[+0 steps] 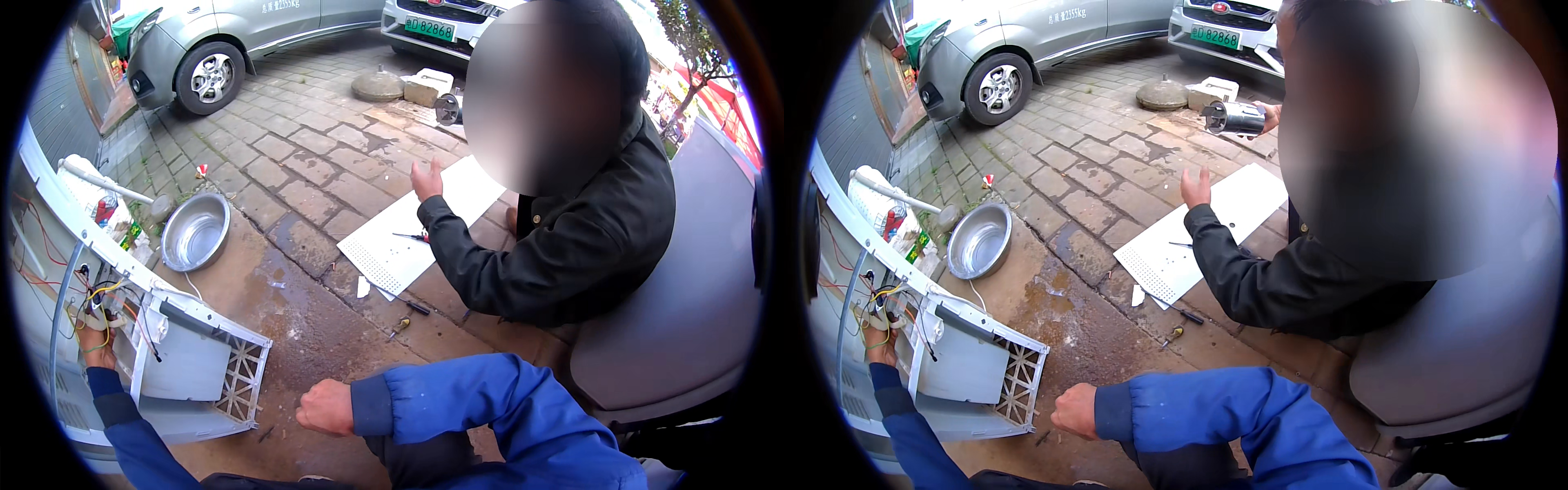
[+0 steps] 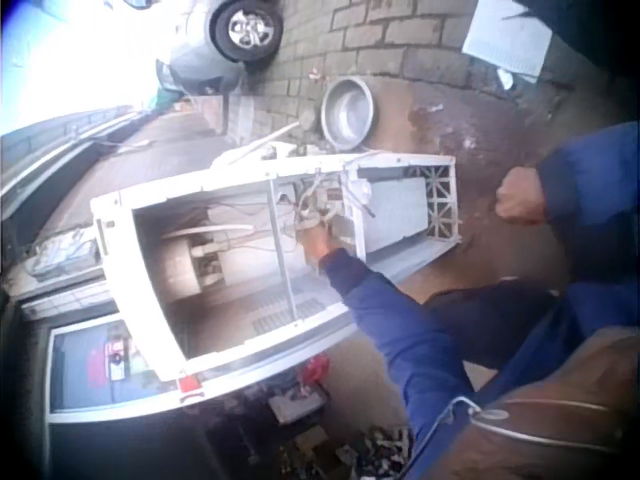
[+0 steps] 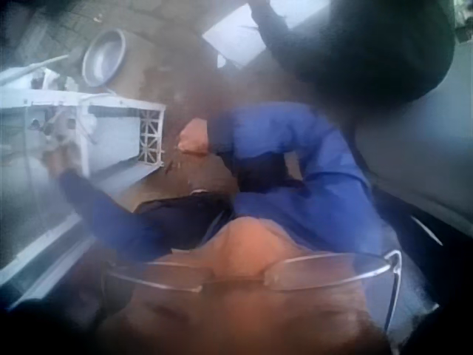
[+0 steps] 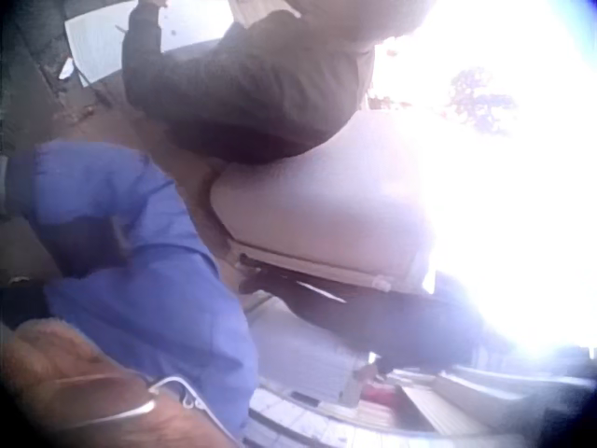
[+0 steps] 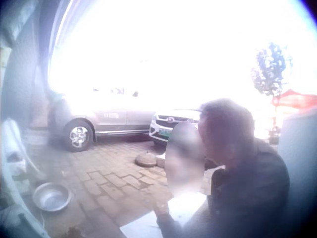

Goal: The person uses pliers to remove a cylindrical metal component from a white appliance frame. They then retrieve a replacement part from a cluttered indoor storage area and compare the two components side-by-side.

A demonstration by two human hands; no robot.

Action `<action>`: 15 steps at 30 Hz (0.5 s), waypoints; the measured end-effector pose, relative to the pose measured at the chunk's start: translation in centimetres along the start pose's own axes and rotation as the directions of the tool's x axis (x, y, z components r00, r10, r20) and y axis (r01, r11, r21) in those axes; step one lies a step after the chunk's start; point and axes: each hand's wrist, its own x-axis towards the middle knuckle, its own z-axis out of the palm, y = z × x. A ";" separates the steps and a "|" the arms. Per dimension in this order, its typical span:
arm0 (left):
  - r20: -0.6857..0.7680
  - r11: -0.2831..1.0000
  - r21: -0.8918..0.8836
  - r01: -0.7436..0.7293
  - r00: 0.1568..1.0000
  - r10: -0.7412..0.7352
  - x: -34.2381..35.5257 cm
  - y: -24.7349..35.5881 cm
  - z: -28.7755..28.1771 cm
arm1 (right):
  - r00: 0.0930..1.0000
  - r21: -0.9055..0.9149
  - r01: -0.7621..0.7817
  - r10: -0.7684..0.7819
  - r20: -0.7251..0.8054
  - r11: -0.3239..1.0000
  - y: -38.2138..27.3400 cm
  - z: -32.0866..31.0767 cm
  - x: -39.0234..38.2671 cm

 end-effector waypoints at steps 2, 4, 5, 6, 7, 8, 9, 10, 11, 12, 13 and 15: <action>0.021 0.996 -0.077 0.045 0.999 -0.044 2.1 -1.0 -1.7 | 1.000 0.005 0.016 -0.016 -0.025 1.000 0.3 0.5 0.0; 0.040 0.996 -0.061 0.066 0.997 -0.064 2.7 -1.0 -2.1 | 0.999 0.021 0.050 -0.049 -0.022 0.999 0.5 -0.2 -0.4; 0.014 0.993 -0.099 0.067 0.998 -0.066 1.8 -0.5 -1.0 | 0.998 0.028 0.061 -0.061 -0.018 0.998 0.5 -0.6 -0.8; 0.005 0.991 -0.114 0.075 0.997 -0.075 2.0 -0.8 -0.2 | 0.999 0.017 0.041 -0.041 -0.016 0.999 0.6 -0.7 -1.1; -0.020 0.989 -0.124 0.075 0.997 -0.078 1.9 -0.9 -0.6 | 0.999 0.006 0.039 -0.039 -0.012 0.999 0.6 -0.7 -1.1; -0.047 0.988 -0.133 0.074 0.996 -0.081 2.0 -1.0 -1.5 | 0.999 -0.003 0.038 -0.038 -0.009 0.999 0.5 -0.8 -0.9; -0.009 0.982 -0.174 0.068 0.997 -0.070 2.4 -1.2 -3.3 | 0.999 0.001 0.035 -0.035 0.002 0.999 0.5 -1.1 -1.0; 0.070 0.989 -0.146 0.000 0.997 0.011 1.7 -1.1 -3.4 | 0.999 0.011 0.042 -0.043 0.019 0.999 0.3 -1.4 -0.6; 0.143 0.990 -0.122 -0.069 0.986 0.086 1.6 -1.6 -2.7 | 0.998 0.022 0.056 -0.057 0.041 0.998 0.2 -1.6 -0.3; 0.175 0.987 -0.151 -0.053 0.981 0.080 0.3 -1.1 -3.4 | 0.990 0.065 0.110 -0.103 -0.094 0.992 0.9 -0.8 -0.5; 0.215 0.983 -0.180 -0.042 0.973 0.081 -1.0 0.1 -3.7 | 0.956 0.130 0.220 -0.187 -0.228 0.967 0.8 -0.6 -0.4; 0.252 0.974 -0.226 0.033 0.967 0.026 -2.1 1.3 -0.8 | 0.997 0.120 0.018 -0.027 0.070 0.993 0.6 -2.9 -1.3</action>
